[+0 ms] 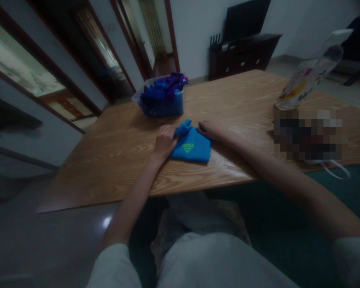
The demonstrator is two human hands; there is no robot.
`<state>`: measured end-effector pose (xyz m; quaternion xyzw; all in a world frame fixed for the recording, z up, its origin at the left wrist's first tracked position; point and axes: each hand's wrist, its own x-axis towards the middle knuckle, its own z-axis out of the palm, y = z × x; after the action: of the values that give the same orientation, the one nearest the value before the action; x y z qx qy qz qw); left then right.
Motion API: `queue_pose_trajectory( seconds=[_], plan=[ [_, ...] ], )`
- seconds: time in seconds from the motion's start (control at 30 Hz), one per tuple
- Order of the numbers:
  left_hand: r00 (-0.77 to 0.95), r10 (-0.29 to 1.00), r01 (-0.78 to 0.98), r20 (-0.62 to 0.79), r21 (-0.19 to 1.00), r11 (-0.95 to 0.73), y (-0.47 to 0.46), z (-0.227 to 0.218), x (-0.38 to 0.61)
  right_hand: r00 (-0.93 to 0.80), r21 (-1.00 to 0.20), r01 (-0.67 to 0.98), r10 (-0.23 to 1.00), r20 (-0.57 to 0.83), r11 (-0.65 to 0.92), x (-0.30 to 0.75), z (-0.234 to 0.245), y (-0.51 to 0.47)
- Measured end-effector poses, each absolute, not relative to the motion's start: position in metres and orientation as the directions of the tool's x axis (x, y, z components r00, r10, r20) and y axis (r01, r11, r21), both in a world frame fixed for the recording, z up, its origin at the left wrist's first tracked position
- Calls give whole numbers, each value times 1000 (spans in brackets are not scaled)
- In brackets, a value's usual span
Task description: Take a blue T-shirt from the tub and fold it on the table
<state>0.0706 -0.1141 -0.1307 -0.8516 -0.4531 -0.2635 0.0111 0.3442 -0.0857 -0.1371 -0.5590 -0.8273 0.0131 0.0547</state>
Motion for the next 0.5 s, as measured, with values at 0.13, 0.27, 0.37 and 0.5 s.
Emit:
queue_pose_trajectory(
  seconds=[0.13,0.27,0.37,0.5],
  plan=[
    [665,649,631,369,187,-753,-133,-127,91,-380,-83,919,922,77,386,344,-138,-85],
    [725,603,561,334,222,-798,-138,-130,99,-359,-84,927,931,72,364,344,-137,-86],
    [690,635,589,347,241,-772,-136,-133,97,-371,-88,922,926,71,376,345,-138,-85],
    [562,736,715,376,225,-661,-133,-131,93,-383,-89,917,920,80,389,346,-142,-81]
  ],
)
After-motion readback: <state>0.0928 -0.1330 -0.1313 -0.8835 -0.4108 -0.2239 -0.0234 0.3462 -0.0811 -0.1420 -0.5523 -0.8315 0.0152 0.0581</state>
